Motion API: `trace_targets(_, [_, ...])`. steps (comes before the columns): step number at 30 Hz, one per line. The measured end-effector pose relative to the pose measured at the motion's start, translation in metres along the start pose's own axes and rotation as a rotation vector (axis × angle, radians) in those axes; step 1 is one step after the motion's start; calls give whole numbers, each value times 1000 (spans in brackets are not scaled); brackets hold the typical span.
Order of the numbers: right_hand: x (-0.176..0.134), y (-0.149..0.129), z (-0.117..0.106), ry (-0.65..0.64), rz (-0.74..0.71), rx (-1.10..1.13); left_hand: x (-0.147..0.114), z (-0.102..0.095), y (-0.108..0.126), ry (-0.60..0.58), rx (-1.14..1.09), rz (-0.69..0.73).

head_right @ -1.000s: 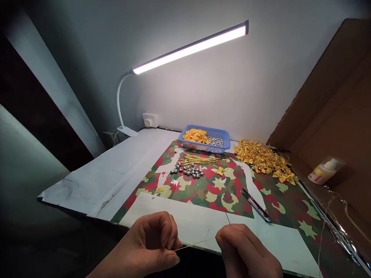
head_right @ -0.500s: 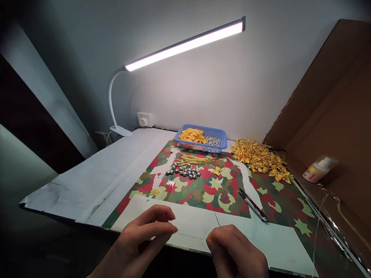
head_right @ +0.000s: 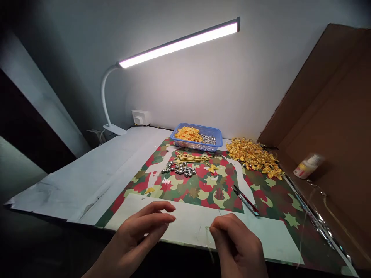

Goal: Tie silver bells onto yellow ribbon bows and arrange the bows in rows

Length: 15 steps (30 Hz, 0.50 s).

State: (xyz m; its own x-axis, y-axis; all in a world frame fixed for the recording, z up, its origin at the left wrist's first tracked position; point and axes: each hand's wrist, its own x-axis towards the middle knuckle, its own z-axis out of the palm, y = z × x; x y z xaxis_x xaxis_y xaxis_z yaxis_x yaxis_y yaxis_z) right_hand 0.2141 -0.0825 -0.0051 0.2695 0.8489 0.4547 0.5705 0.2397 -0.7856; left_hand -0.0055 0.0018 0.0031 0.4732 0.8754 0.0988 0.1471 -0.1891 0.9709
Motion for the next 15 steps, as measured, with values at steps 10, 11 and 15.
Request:
trace_targets(10, [13,-12,-1,27,-99,110,13,40,15,-232,-509,-345])
trace_targets(11, [14,-11,-2,41,-89,103,12,36,12,-229,-574,-389])
trace_targets(15, [13,-7,0,13,-42,118,2,24,3,-201,-981,-517])
